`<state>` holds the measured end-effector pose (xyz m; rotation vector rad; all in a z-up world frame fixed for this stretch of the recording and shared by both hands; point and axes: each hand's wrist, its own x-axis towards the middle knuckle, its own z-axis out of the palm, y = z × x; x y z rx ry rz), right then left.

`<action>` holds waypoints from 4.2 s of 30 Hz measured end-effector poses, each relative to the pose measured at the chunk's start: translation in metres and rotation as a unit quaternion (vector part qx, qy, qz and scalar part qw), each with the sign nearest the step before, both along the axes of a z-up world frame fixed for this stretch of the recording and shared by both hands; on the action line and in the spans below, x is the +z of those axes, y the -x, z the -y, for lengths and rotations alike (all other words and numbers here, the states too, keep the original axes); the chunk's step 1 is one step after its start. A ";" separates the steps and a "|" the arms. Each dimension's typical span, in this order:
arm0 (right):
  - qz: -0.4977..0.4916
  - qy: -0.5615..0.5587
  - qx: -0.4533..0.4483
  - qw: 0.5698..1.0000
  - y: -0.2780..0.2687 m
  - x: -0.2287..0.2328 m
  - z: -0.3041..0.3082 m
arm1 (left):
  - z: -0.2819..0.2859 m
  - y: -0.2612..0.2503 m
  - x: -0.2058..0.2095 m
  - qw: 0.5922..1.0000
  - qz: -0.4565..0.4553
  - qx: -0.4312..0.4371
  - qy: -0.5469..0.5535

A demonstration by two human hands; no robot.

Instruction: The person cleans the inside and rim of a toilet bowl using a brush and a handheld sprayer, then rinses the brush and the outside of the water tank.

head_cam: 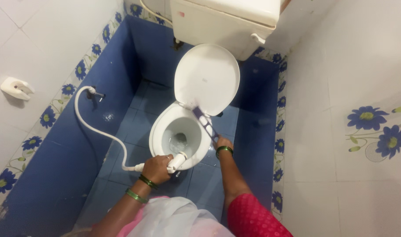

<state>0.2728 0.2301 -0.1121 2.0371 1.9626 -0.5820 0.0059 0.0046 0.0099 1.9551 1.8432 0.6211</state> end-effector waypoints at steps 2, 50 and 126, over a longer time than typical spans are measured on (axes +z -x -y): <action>-0.009 -0.018 -0.024 1.000 -0.002 -0.002 0.009 | 0.001 0.003 0.001 1.000 -0.005 0.018 -0.005; 0.006 0.085 0.194 0.977 0.081 -0.017 0.087 | 0.044 0.070 -0.023 0.976 -0.027 0.184 -0.113; -0.067 0.047 -0.196 0.977 -0.036 0.044 0.214 | 0.072 0.017 -0.014 0.997 -0.002 0.074 -0.022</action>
